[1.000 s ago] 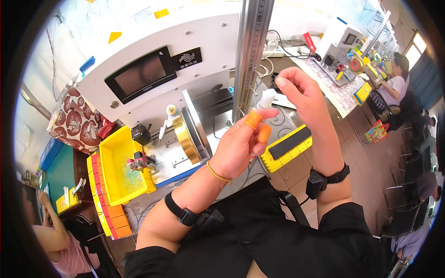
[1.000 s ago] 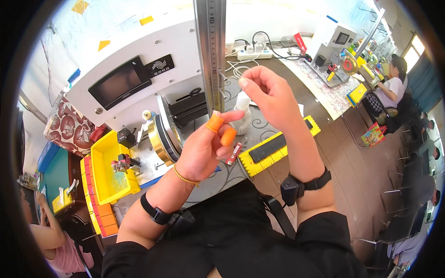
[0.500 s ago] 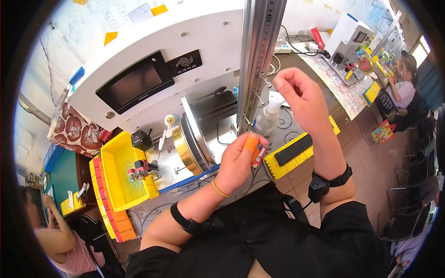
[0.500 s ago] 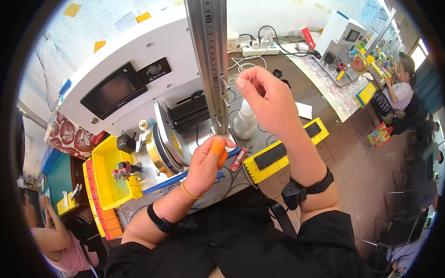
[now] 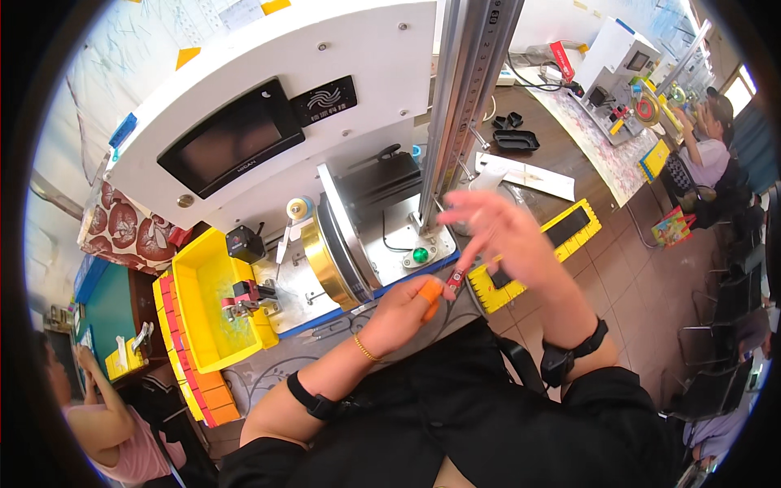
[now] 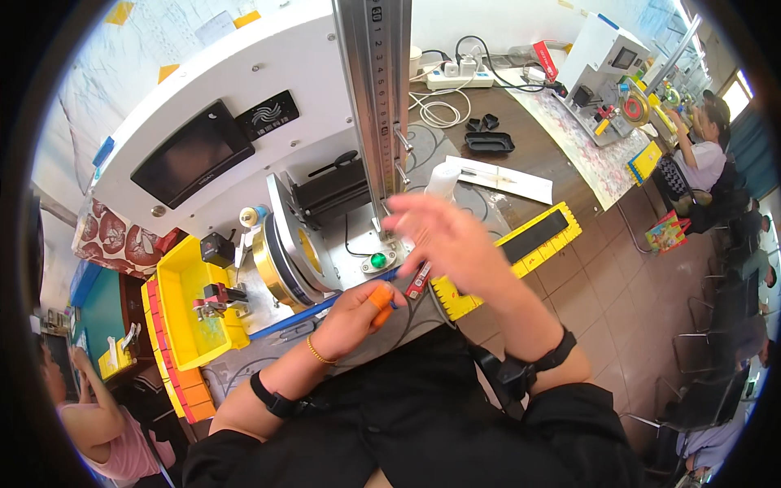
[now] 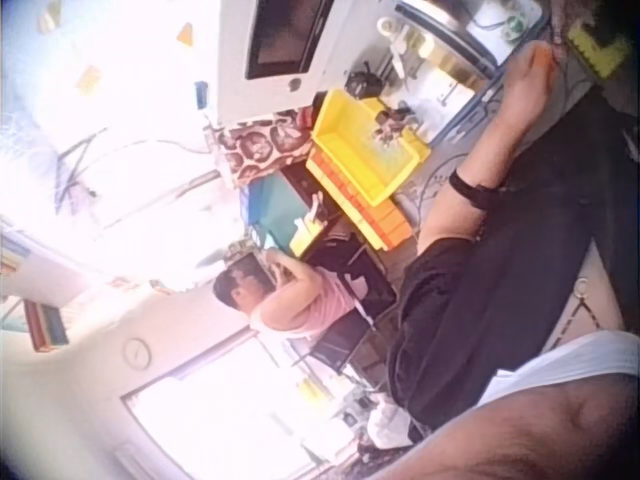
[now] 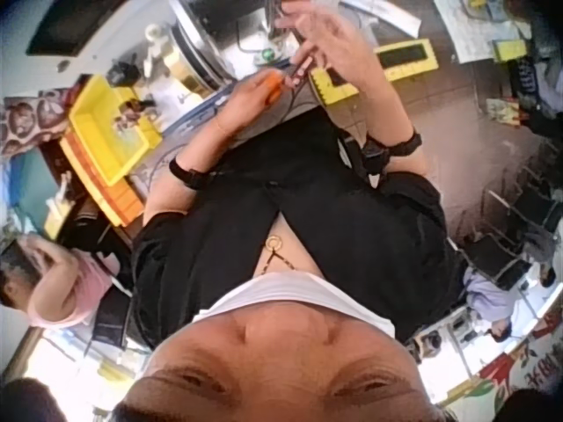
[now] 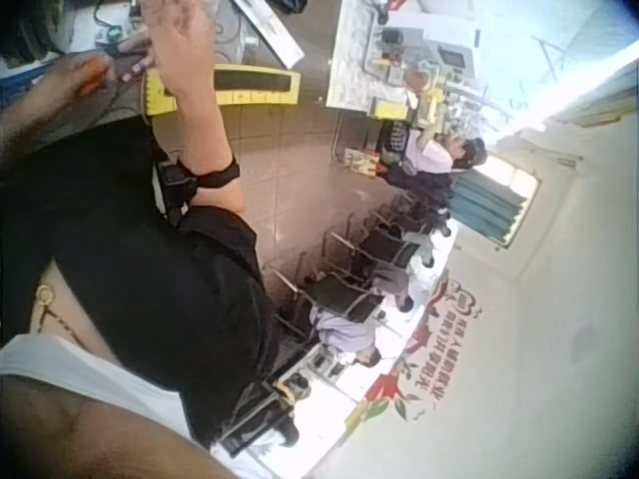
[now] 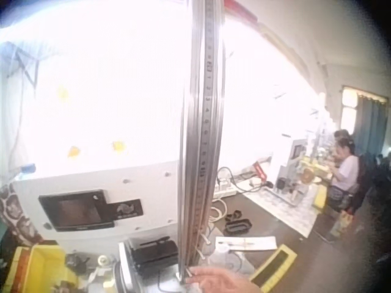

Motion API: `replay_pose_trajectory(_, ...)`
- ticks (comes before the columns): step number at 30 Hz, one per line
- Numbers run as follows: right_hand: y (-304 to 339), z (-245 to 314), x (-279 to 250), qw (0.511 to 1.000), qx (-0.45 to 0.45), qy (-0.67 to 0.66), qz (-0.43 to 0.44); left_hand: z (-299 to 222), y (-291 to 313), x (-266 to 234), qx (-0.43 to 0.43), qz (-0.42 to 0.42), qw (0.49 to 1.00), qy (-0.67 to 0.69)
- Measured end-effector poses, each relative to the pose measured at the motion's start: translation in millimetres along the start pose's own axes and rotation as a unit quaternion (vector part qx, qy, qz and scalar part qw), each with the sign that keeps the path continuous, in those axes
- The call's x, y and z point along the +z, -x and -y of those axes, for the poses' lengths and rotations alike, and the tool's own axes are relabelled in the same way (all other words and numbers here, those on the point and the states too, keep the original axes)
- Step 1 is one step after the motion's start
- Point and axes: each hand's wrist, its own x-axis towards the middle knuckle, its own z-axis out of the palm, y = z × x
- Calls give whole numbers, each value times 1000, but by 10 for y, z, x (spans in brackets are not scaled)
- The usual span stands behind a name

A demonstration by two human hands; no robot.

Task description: The person assembles small electronic components using an automated assembly machine and applies adhesive with a glue bottle.

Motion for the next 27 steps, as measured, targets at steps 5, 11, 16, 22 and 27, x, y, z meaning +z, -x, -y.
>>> replay_pose_trajectory(5, 8, -555, 107, 973, 24, -231, -4, -140, 352, -238, -58, 49, 997, -34)
replay_pose_trajectory(11, -188, -689, 334, 969, 59, -225, -81, 7, 1037, -754, -12, -55, 997, -44)
replay_pose_trajectory(16, -197, -653, 695, 993, 64, -87, 38, -198, 1213, -764, 189, -234, 929, -217)
replay_pose_trajectory(22, -327, -624, 974, 990, -90, 34, 98, -321, 744, -700, 167, -209, 960, 84)
replay_pose_trajectory(27, -495, -569, 1039, 978, -154, 47, 132, -330, 495, -816, 108, -251, 956, 104)
